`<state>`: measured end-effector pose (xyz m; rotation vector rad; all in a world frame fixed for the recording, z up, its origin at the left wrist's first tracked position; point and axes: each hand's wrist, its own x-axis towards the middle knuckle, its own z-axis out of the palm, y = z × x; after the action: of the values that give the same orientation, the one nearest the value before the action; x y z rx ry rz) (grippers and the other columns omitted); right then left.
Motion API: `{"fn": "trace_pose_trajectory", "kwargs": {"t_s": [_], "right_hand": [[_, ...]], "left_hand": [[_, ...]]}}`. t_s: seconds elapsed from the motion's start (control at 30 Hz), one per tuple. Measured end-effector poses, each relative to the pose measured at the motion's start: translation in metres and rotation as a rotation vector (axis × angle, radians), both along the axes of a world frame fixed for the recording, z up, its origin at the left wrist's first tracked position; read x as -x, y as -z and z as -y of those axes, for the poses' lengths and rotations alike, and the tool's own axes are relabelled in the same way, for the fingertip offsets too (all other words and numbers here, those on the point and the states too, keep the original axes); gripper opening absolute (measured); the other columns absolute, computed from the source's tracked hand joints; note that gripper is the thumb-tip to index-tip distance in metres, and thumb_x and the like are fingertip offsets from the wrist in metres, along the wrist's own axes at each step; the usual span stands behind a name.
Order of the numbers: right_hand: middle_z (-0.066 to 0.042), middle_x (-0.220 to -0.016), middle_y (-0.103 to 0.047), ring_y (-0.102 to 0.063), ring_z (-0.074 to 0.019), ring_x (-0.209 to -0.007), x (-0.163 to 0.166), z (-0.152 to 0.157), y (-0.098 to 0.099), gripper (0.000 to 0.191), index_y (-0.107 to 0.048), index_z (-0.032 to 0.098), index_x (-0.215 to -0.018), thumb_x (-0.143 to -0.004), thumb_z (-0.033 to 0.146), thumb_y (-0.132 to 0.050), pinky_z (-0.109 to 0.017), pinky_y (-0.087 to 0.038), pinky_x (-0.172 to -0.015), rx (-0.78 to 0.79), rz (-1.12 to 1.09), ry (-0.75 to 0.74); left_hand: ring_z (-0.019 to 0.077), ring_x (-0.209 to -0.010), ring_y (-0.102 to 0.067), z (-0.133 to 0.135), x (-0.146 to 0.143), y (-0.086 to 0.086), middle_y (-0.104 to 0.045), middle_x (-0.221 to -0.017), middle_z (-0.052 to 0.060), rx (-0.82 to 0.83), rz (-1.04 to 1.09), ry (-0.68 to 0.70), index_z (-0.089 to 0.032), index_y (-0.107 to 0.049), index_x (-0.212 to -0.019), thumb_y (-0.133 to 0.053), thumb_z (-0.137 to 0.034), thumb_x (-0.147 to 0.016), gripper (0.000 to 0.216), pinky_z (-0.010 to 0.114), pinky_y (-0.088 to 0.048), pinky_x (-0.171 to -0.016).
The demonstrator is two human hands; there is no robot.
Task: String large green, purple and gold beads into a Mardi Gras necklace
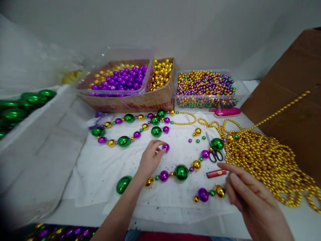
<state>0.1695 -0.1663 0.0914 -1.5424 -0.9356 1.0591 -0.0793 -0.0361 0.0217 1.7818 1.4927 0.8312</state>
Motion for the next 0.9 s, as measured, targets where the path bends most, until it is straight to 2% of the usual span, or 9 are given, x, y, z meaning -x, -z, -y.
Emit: {"fn": "trace_pose_trajectory", "kwargs": {"t_s": [0.1, 0.13, 0.2, 0.27, 0.37, 0.43, 0.5, 0.6, 0.9], "right_hand": [[0.0, -0.051, -0.046, -0.035, -0.0139, -0.045, 0.018, -0.005, 0.01, 0.049, -0.06, 0.024, -0.123, -0.082, 0.052, -0.056, -0.026, -0.02, -0.041, 0.122, -0.129, -0.122], [0.001, -0.052, -0.046, -0.035, -0.0135, -0.047, 0.022, -0.006, 0.012, 0.052, -0.056, 0.024, -0.128, -0.083, 0.051, -0.056, -0.025, -0.019, -0.042, 0.159, -0.159, -0.146], [0.002, -0.053, -0.046, -0.035, -0.0128, -0.05, 0.027, -0.008, 0.017, 0.055, -0.05, 0.024, -0.132, -0.084, 0.051, -0.055, -0.024, -0.02, -0.045, 0.206, -0.162, -0.154], [0.003, -0.053, -0.046, -0.034, -0.0117, -0.05, 0.029, -0.008, 0.022, 0.055, -0.051, 0.023, -0.131, -0.084, 0.051, -0.054, -0.023, -0.02, -0.047, 0.248, -0.135, -0.164], [0.004, -0.05, -0.044, -0.032, -0.0105, -0.047, 0.034, -0.007, 0.032, 0.055, -0.058, 0.018, -0.125, -0.084, 0.054, -0.052, -0.023, -0.019, -0.045, 0.27, -0.084, -0.185], [0.004, -0.048, -0.042, -0.034, -0.0108, -0.046, 0.038, -0.006, 0.04, 0.056, -0.062, 0.016, -0.121, -0.082, 0.054, -0.054, -0.023, -0.022, -0.045, 0.262, -0.056, -0.194], [0.003, -0.047, -0.042, -0.039, -0.0116, -0.047, 0.04, -0.005, 0.046, 0.056, -0.064, 0.014, -0.118, -0.08, 0.054, -0.056, -0.023, -0.028, -0.046, 0.245, -0.018, -0.208], [0.003, -0.049, -0.043, -0.042, -0.0123, -0.047, 0.04, -0.003, 0.05, 0.055, -0.066, 0.014, -0.116, -0.079, 0.054, -0.057, -0.023, -0.031, -0.047, 0.23, 0.029, -0.228], [0.004, -0.049, -0.038, -0.038, -0.0117, -0.047, 0.043, 0.006, 0.04, 0.051, -0.069, 0.015, -0.111, -0.079, 0.053, -0.056, -0.024, -0.025, -0.047, 0.253, 0.056, -0.199]], "left_hand": [[0.0256, -0.111, -0.046, -0.018, -0.003, 0.031, -0.051, -0.121, 0.009, -0.077, -0.235, 0.093, -0.023, -0.065, -0.107, -0.048, 0.0, -0.074, 0.044, 0.041, -0.036, -0.096], [0.0262, -0.112, -0.045, -0.022, -0.004, 0.036, -0.052, -0.119, 0.009, -0.062, -0.231, 0.108, -0.023, -0.067, -0.105, -0.048, 0.001, -0.073, 0.045, 0.042, -0.035, -0.097], [0.0258, -0.109, -0.046, -0.026, -0.004, 0.04, -0.054, -0.112, 0.008, 0.022, -0.051, 0.057, -0.022, -0.068, -0.099, -0.053, -0.001, -0.071, 0.038, 0.041, -0.035, -0.097], [0.0231, -0.099, -0.052, -0.028, -0.002, 0.037, -0.056, -0.103, 0.008, 0.128, 0.196, -0.012, -0.021, -0.067, -0.101, -0.061, -0.01, -0.073, 0.031, 0.039, -0.04, -0.092], [0.0164, -0.078, -0.059, -0.025, 0.0, 0.024, -0.061, -0.095, 0.008, 0.403, 0.673, 0.0, -0.017, -0.062, -0.109, -0.057, -0.026, -0.082, 0.029, 0.031, -0.049, -0.075], [0.0131, -0.072, -0.06, -0.021, 0.0, 0.016, -0.064, -0.095, 0.01, 0.585, 1.03, 0.027, -0.013, -0.062, -0.105, -0.053, -0.027, -0.086, 0.024, 0.026, -0.05, -0.067], [0.0117, -0.069, -0.06, -0.018, -0.002, 0.01, -0.066, -0.095, 0.013, 0.689, 1.259, 0.015, -0.01, -0.062, -0.096, -0.052, -0.024, -0.087, 0.019, 0.023, -0.05, -0.065], [0.0113, -0.066, -0.06, -0.016, -0.006, 0.007, -0.067, -0.094, 0.015, 0.749, 1.361, -0.022, -0.008, -0.062, -0.091, -0.047, -0.021, -0.09, 0.02, 0.022, -0.051, -0.062], [0.0103, -0.066, -0.06, -0.018, -0.006, 0.011, -0.068, -0.095, 0.016, 0.804, 1.445, -0.054, -0.007, -0.062, -0.091, -0.047, -0.02, -0.091, 0.02, 0.019, -0.052, -0.06]]}}
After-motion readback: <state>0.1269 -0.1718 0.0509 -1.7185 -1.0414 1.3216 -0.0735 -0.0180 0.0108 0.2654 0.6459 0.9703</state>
